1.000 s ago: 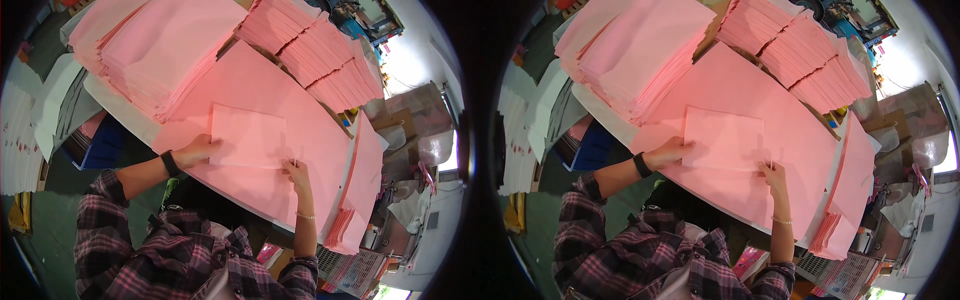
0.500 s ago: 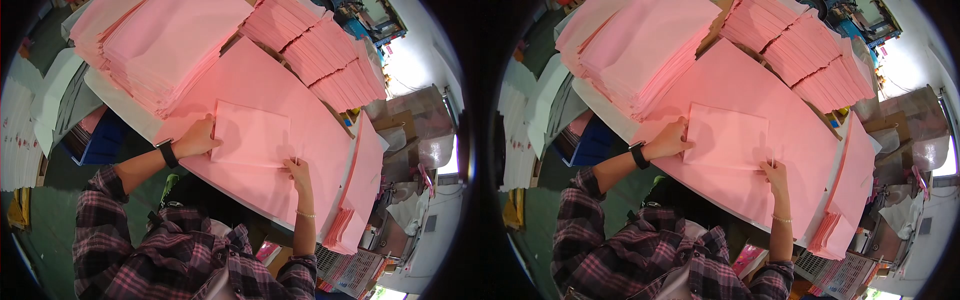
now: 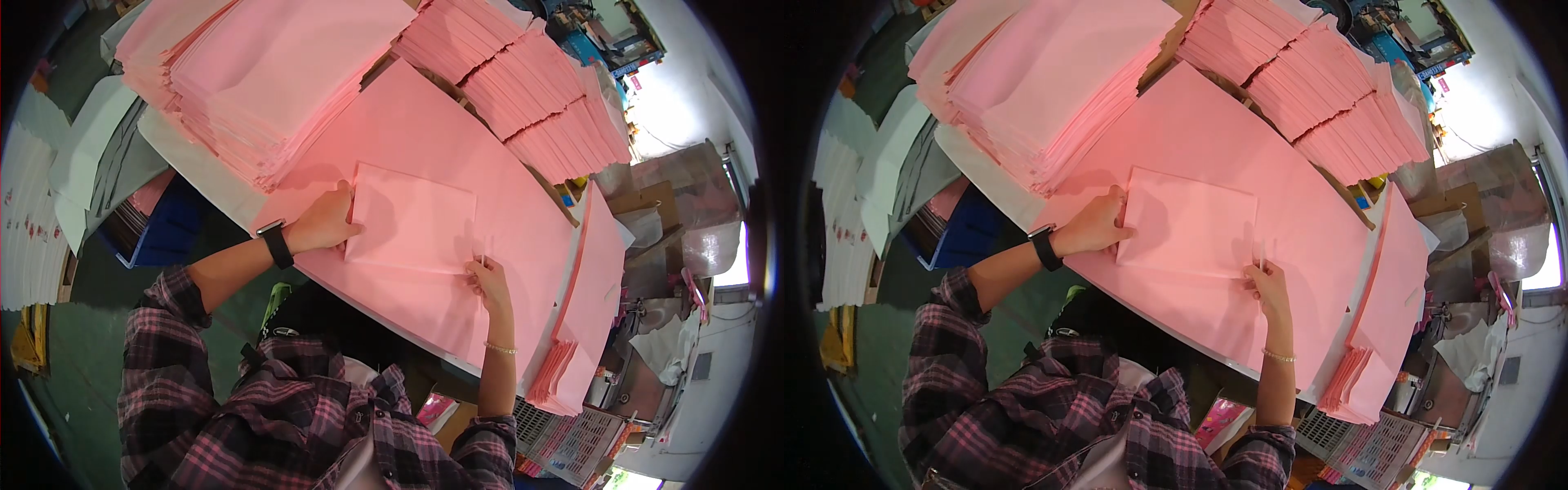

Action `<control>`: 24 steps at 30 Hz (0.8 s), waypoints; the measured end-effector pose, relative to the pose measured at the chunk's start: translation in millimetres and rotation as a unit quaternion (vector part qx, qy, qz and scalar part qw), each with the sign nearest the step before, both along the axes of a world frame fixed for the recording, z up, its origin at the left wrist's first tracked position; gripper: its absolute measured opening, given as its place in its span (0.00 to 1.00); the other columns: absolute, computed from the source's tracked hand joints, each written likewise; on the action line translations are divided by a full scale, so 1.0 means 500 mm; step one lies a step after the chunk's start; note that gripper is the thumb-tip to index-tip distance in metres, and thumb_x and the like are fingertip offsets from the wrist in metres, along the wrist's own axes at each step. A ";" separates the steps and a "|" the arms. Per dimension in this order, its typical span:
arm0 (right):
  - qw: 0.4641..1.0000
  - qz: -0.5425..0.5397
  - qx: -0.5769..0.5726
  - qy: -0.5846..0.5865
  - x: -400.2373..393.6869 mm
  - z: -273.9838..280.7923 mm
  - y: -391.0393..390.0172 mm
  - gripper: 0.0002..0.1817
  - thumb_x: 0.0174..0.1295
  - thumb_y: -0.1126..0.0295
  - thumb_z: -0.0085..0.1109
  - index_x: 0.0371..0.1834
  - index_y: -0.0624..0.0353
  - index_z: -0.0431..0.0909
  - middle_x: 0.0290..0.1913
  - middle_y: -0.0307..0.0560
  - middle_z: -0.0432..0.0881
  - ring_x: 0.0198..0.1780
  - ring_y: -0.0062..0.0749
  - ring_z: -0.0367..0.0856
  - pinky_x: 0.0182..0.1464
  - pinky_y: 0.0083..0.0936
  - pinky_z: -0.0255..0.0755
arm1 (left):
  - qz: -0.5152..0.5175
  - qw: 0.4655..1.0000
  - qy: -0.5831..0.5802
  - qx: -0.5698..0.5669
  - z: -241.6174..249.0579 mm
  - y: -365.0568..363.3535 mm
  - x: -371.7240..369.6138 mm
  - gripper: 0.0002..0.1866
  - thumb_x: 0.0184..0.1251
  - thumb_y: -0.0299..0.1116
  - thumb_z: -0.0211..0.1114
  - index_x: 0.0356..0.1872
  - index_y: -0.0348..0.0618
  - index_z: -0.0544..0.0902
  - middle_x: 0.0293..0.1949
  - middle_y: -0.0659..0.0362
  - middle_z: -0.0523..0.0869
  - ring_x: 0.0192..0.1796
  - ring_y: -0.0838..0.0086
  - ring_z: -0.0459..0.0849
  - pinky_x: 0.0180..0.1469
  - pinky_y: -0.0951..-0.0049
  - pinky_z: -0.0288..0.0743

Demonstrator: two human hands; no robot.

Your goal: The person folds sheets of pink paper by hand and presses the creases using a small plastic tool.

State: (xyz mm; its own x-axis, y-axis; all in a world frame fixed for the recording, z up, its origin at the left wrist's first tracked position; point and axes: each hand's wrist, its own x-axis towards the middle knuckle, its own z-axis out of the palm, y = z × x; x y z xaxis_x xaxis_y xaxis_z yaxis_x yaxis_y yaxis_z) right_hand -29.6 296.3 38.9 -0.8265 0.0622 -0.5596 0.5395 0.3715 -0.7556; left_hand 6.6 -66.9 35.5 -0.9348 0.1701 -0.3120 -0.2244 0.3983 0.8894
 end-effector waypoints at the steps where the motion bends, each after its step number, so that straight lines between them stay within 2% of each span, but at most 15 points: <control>1: 1.000 0.001 -0.001 -0.001 0.000 0.000 0.001 0.07 0.57 0.71 0.62 0.37 0.59 0.77 0.27 0.37 0.78 0.21 0.20 0.78 0.18 0.14 0.55 | 0.004 1.000 0.000 0.001 -0.005 0.001 -0.002 0.29 0.58 0.29 0.70 0.53 0.26 0.63 0.25 0.49 0.81 0.22 0.64 0.86 0.22 0.70 0.79; 4: 1.000 0.003 0.003 -0.002 -0.003 -0.002 0.003 0.07 0.57 0.71 0.62 0.37 0.59 0.77 0.27 0.37 0.78 0.22 0.20 0.78 0.18 0.14 0.56 | 0.011 1.000 -0.001 0.003 -0.014 0.000 -0.004 0.28 0.60 0.27 0.68 0.53 0.26 0.61 0.24 0.49 0.81 0.19 0.66 0.85 0.18 0.72 0.78; 8: 1.000 0.003 0.007 0.001 -0.002 -0.006 0.005 0.08 0.57 0.71 0.63 0.37 0.59 0.77 0.27 0.38 0.79 0.22 0.21 0.79 0.18 0.14 0.56 | 0.003 1.000 0.011 -0.002 -0.016 -0.001 -0.004 0.26 0.61 0.27 0.67 0.52 0.28 0.61 0.24 0.49 0.81 0.18 0.64 0.84 0.19 0.69 0.76; 11: 1.000 0.004 0.005 0.003 -0.003 -0.007 0.005 0.08 0.58 0.70 0.63 0.37 0.60 0.77 0.27 0.38 0.79 0.22 0.21 0.79 0.18 0.14 0.57 | -0.010 0.989 0.100 -0.110 -0.023 0.000 -0.005 0.28 0.61 0.30 0.69 0.53 0.29 0.61 0.24 0.49 0.81 0.24 0.59 0.86 0.24 0.60 0.77; 12: 1.000 0.005 0.004 0.003 -0.003 -0.007 0.005 0.08 0.58 0.70 0.63 0.37 0.60 0.78 0.27 0.38 0.79 0.22 0.21 0.79 0.18 0.14 0.57 | -0.013 0.989 0.100 -0.110 -0.023 0.001 -0.003 0.28 0.61 0.30 0.69 0.53 0.29 0.61 0.24 0.49 0.81 0.24 0.59 0.86 0.24 0.60 0.77; 15: 1.000 0.006 0.008 0.004 -0.001 -0.007 0.006 0.08 0.58 0.70 0.63 0.37 0.60 0.78 0.27 0.38 0.79 0.22 0.20 0.78 0.18 0.14 0.57 | -0.014 0.959 0.121 -0.255 -0.012 0.003 0.006 0.33 0.58 0.33 0.72 0.59 0.31 0.62 0.37 0.47 0.84 0.38 0.56 0.87 0.36 0.54 0.76; 16: 1.000 0.009 0.014 0.005 0.000 -0.007 0.006 0.08 0.58 0.69 0.64 0.37 0.60 0.78 0.27 0.37 0.79 0.21 0.19 0.78 0.18 0.13 0.57 | -0.017 0.959 0.121 -0.255 0.000 0.005 0.007 0.33 0.58 0.33 0.72 0.59 0.31 0.62 0.37 0.47 0.84 0.38 0.56 0.87 0.36 0.54 0.76; 19: 0.999 0.021 0.027 0.007 0.001 -0.005 0.011 0.09 0.59 0.68 0.64 0.38 0.60 0.79 0.27 0.38 0.79 0.22 0.21 0.79 0.20 0.14 0.59 | -0.075 0.919 0.180 -0.342 0.042 0.009 0.008 0.39 0.55 0.38 0.74 0.65 0.35 0.64 0.58 0.45 0.78 0.61 0.57 0.78 0.54 0.53 0.73; 20: 0.999 0.030 0.035 0.008 0.001 -0.003 0.013 0.10 0.60 0.66 0.64 0.39 0.60 0.79 0.27 0.39 0.79 0.24 0.23 0.79 0.21 0.16 0.62 | -0.076 0.919 0.180 -0.343 0.037 0.005 0.006 0.39 0.55 0.38 0.74 0.65 0.35 0.64 0.58 0.45 0.78 0.61 0.57 0.78 0.54 0.53 0.73; 22: 0.998 0.038 0.042 0.008 0.009 -0.002 0.011 0.11 0.62 0.64 0.64 0.39 0.60 0.79 0.27 0.40 0.79 0.25 0.25 0.80 0.22 0.18 0.64 | -0.125 0.868 0.299 -0.375 0.009 -0.011 -0.004 0.40 0.56 0.42 0.73 0.67 0.37 0.65 0.67 0.47 0.69 0.70 0.58 0.68 0.65 0.54 0.65; 23: 0.983 0.037 0.142 0.108 0.017 -0.003 0.005 0.12 0.63 0.63 0.63 0.40 0.60 0.79 0.30 0.42 0.80 0.29 0.30 0.81 0.26 0.23 0.67 | -0.148 0.837 0.356 -0.389 -0.006 -0.019 -0.009 0.40 0.57 0.44 0.73 0.68 0.38 0.66 0.71 0.47 0.65 0.74 0.58 0.63 0.70 0.55 0.61; 24: 0.949 0.035 0.237 0.205 0.027 -0.007 -0.003 0.12 0.64 0.62 0.62 0.42 0.61 0.79 0.33 0.45 0.81 0.32 0.35 0.82 0.30 0.27 0.69 | -0.148 0.837 0.354 -0.390 -0.020 -0.027 -0.015 0.40 0.57 0.44 0.73 0.68 0.38 0.66 0.71 0.47 0.65 0.74 0.58 0.63 0.70 0.55 0.61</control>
State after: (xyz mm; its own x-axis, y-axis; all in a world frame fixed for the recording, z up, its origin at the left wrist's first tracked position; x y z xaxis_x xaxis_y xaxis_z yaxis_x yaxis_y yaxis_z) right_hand -16.3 295.1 35.4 -0.9803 0.1628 -0.1119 0.1966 0.7470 -0.6351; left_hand -0.9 -80.3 25.3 -0.8853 0.4292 0.1792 0.4600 0.8648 0.2014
